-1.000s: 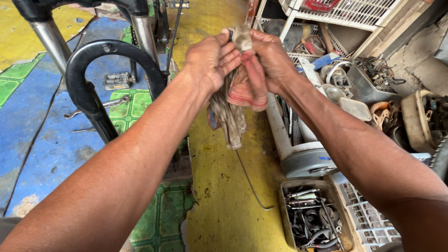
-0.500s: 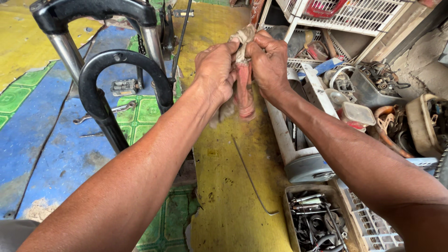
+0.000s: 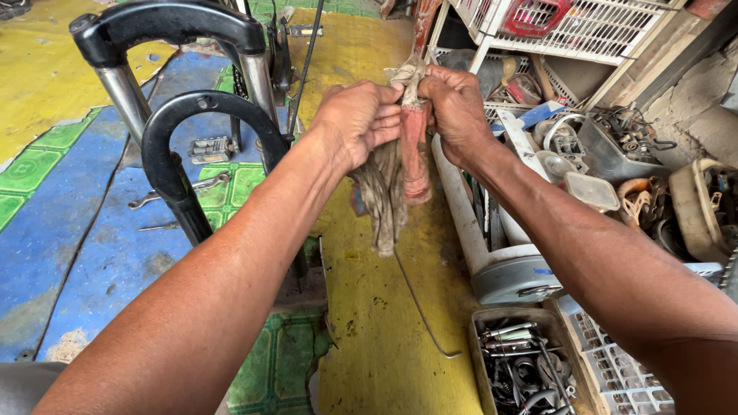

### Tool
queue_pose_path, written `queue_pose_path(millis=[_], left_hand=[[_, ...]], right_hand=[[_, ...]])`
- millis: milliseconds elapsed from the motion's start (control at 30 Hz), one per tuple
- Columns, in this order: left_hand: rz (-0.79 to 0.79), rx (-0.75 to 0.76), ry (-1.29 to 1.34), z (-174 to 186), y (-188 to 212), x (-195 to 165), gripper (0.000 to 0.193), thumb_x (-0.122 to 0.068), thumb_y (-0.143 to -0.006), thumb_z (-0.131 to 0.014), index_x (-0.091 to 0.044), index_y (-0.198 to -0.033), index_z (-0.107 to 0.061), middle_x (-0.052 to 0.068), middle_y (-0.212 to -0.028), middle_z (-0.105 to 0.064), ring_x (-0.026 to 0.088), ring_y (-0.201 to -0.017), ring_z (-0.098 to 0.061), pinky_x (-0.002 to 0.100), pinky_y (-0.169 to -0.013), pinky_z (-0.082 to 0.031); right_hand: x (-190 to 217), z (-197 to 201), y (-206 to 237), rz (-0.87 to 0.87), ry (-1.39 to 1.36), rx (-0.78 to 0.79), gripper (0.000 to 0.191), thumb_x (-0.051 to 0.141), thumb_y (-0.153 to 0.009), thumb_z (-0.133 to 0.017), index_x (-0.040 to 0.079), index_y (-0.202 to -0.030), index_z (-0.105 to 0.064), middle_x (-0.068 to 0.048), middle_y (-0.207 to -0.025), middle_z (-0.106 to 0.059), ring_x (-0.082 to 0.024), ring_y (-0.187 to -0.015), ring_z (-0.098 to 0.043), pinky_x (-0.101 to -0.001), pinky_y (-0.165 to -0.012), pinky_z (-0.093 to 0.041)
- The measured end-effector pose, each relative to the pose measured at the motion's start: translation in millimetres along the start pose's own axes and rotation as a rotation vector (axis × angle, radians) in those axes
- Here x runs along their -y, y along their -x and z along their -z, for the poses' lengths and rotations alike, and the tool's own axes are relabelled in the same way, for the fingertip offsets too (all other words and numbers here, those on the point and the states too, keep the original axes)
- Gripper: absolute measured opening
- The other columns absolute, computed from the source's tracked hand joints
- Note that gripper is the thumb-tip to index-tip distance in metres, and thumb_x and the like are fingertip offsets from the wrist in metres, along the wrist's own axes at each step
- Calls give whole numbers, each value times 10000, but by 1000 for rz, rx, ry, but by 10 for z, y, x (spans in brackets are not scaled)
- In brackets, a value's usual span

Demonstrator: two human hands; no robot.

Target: The person cleans the bicycle fork with a rag, then adjusts the handlebars and brake cables. They lift the bicycle frame to inspect the bottom bracket and chainring area, and finally pick up a bicycle wheel to examine the tire and rim.

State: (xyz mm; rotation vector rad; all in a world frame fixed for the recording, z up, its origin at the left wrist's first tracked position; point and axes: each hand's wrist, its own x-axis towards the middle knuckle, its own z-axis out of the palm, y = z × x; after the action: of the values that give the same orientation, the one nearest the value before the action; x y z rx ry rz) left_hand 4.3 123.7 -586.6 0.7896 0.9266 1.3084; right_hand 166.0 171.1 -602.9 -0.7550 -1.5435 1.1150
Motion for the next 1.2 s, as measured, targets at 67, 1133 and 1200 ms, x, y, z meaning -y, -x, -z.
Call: queue_pose_path(millis=[67, 1133, 1200], left_hand=[[12, 58, 95, 16, 1, -35, 192, -66, -934, -619, 58, -1076, -659, 192, -1014, -722, 262, -968, -721, 392, -910, -625], [-494, 353, 313, 245, -148, -49, 247, 1, -955, -671, 3, -1201, -690, 107, -1100, -767, 196, -1035, -731, 337, -982, -583], [-538, 321, 316, 241, -164, -41, 207, 8, -950, -693, 12, -1157, -701, 83, -1056, -757, 191, -1003, -729, 348, -991, -599]], right_hand=[[18, 1, -20, -67, -158, 7, 181, 34, -930, -547, 66, -911, -725, -6, -719, -694, -79, -529, -514, -221, -448, -399], [495, 40, -145, 487, 340, 290, 161, -19, -1024, -757, -12, -1157, -666, -31, -986, -702, -71, -824, -674, -215, -702, -552], [461, 53, -177, 476, 299, 300, 120, -10, -1069, -770, -6, -1139, -673, -35, -921, -704, -76, -784, -635, -213, -659, -481]])
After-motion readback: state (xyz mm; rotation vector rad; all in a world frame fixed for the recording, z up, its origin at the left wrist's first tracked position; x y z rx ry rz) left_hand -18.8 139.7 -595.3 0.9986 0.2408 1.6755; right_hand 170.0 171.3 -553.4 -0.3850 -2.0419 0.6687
